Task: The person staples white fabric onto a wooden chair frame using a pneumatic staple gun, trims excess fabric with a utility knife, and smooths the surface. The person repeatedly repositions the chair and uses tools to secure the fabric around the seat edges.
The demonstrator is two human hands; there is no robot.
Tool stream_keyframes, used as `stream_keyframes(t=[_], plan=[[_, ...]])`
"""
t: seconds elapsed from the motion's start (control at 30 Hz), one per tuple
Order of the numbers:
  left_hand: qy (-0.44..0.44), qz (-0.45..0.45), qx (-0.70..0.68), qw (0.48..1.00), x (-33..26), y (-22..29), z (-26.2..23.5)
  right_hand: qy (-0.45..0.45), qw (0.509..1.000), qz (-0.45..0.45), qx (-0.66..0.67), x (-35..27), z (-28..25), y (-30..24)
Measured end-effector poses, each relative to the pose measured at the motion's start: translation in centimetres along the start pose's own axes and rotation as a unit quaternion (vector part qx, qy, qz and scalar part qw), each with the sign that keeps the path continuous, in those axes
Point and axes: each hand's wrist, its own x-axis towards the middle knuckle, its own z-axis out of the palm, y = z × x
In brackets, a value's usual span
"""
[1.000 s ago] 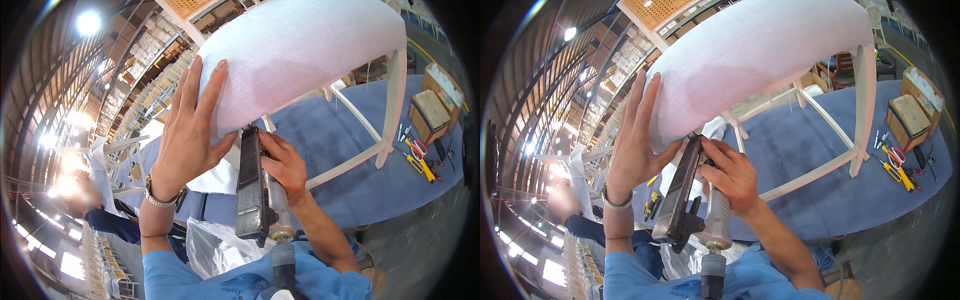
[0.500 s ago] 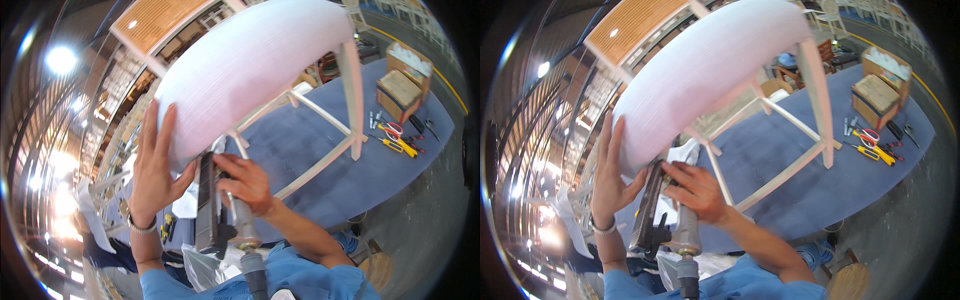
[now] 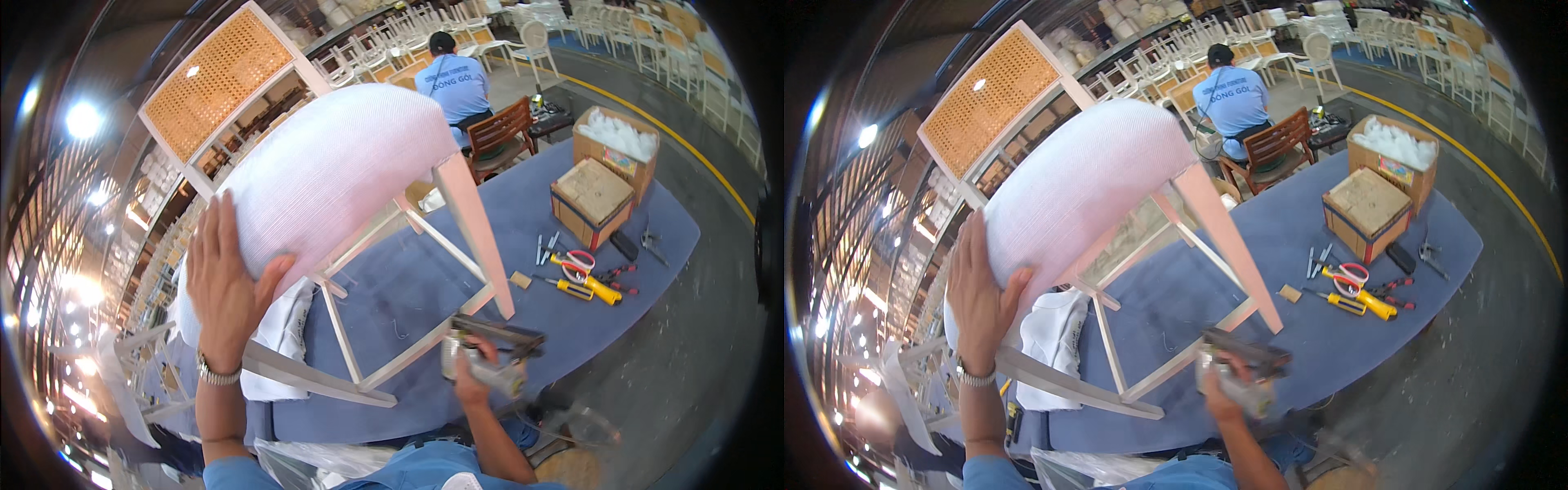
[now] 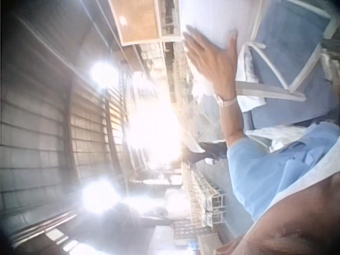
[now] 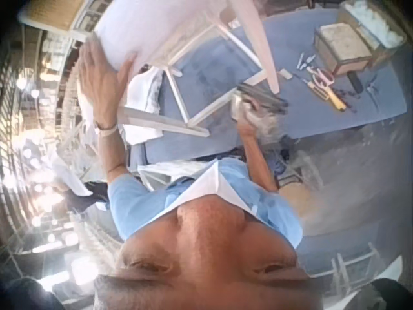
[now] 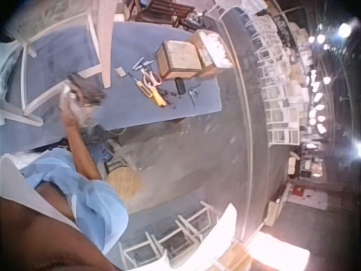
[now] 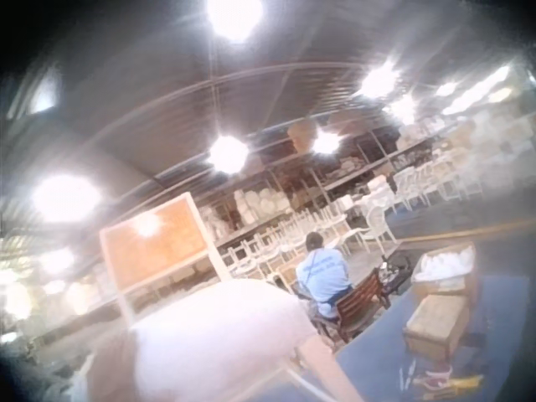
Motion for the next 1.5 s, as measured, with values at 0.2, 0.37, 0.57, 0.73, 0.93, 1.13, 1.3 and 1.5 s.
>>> stream_keyframes(t=[0.2,0.37,0.57,0.73,0.93,1.13,1.3,1.5], plan=[[0.027,0.002,0.000,1.000,8.4,8.2,2.3,0.330,0.899,0.270,0.100,6.1,-13.0,7.2],[0.001,0.044,-0.107,0.993,8.6,12.3,1.8,0.363,0.858,0.356,0.082,8.5,-15.9,12.1],[0.149,0.032,-0.497,0.854,-1.1,17.3,5.7,-0.109,0.796,0.579,-0.139,10.6,-19.1,10.0],[0.242,-0.359,-0.220,0.874,-17.3,11.0,3.7,-0.371,0.877,0.148,-0.268,20.6,-14.2,7.4],[0.136,-0.557,-0.450,0.685,-21.7,4.0,7.9,-0.277,0.958,-0.013,-0.078,25.3,2.5,-0.1],[0.148,-0.542,-0.446,0.697,-20.2,-0.4,8.6,-0.253,0.962,0.040,-0.099,26.6,3.1,-1.2],[0.091,-0.506,-0.531,0.674,-14.9,-8.8,6.0,-0.249,0.960,-0.023,-0.124,27.6,10.2,-13.6],[0.017,-0.447,-0.493,0.746,-11.6,-14.9,8.9,-0.263,0.912,-0.230,-0.214,36.1,20.7,-17.5]])
